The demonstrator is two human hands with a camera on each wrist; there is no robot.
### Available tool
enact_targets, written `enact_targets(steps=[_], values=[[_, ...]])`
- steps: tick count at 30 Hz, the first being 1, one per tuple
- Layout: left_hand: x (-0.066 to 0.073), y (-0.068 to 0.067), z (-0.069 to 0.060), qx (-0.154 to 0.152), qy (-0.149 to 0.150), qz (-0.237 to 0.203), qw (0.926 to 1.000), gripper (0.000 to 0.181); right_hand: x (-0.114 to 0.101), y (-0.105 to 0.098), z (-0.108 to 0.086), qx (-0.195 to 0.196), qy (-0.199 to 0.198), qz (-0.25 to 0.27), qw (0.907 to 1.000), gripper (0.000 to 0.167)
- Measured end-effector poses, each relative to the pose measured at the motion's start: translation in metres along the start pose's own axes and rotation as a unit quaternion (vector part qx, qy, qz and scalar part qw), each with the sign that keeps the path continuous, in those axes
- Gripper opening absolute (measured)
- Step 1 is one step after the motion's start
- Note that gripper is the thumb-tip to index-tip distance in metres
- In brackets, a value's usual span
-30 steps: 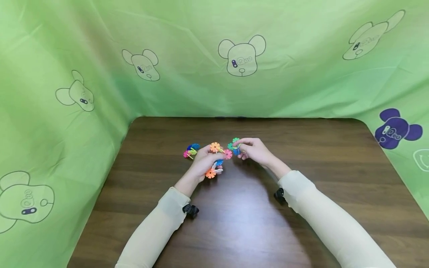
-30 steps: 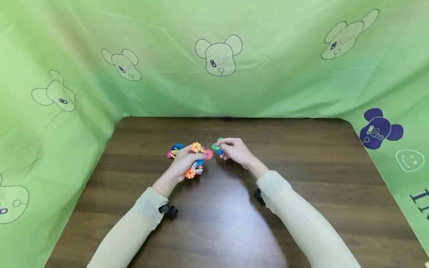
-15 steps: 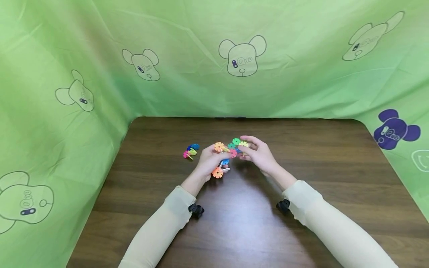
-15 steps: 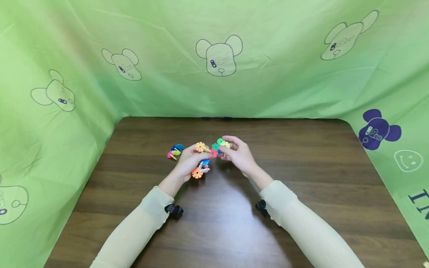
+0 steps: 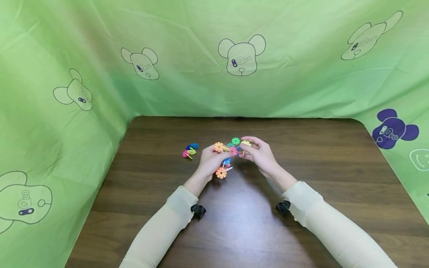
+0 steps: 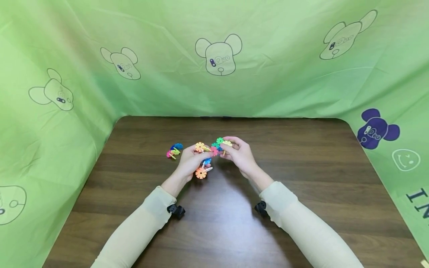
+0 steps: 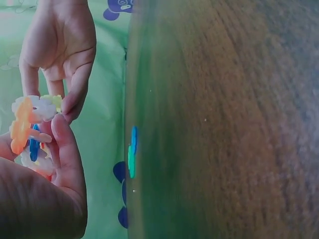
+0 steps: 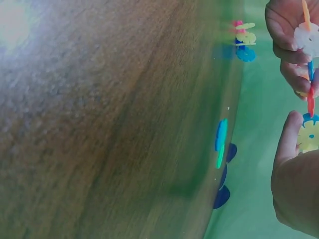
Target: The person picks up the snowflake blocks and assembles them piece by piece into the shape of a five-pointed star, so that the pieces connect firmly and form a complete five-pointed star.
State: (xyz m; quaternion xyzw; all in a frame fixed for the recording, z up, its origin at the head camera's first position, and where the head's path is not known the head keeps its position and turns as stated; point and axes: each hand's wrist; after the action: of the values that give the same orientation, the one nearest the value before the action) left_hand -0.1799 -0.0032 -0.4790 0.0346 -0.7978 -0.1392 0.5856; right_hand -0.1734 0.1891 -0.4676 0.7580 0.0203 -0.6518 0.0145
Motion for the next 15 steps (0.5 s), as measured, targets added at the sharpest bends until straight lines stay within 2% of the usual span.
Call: enact_targets(steps=[6, 15], values=[[-0.0028, -0.0012, 0.0009, 0.002, 0.005, 0.005, 1.0, 0.026, 0.0006, 0.0011, -0.0014, -0.006, -0.004, 0.004, 1.0, 0.051], [-0.0045, 0.0021, -0.0023, 0.004, 0.031, -0.04, 0.9987, 0.02, 0.0021, 0.006, -0.0046, -0.001, -0.03, -0.015, 0.9994, 0.049]])
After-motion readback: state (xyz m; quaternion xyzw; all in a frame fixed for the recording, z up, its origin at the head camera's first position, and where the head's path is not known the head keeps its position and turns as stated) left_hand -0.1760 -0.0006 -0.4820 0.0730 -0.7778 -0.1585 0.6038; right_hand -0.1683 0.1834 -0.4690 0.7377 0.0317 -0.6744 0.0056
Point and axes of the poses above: each hand's wrist, its own z-axis towards the middle knuckle, its own y-axis out of the palm, x = y × z, and after that the axes turned 9 degrees about -z, right-handed
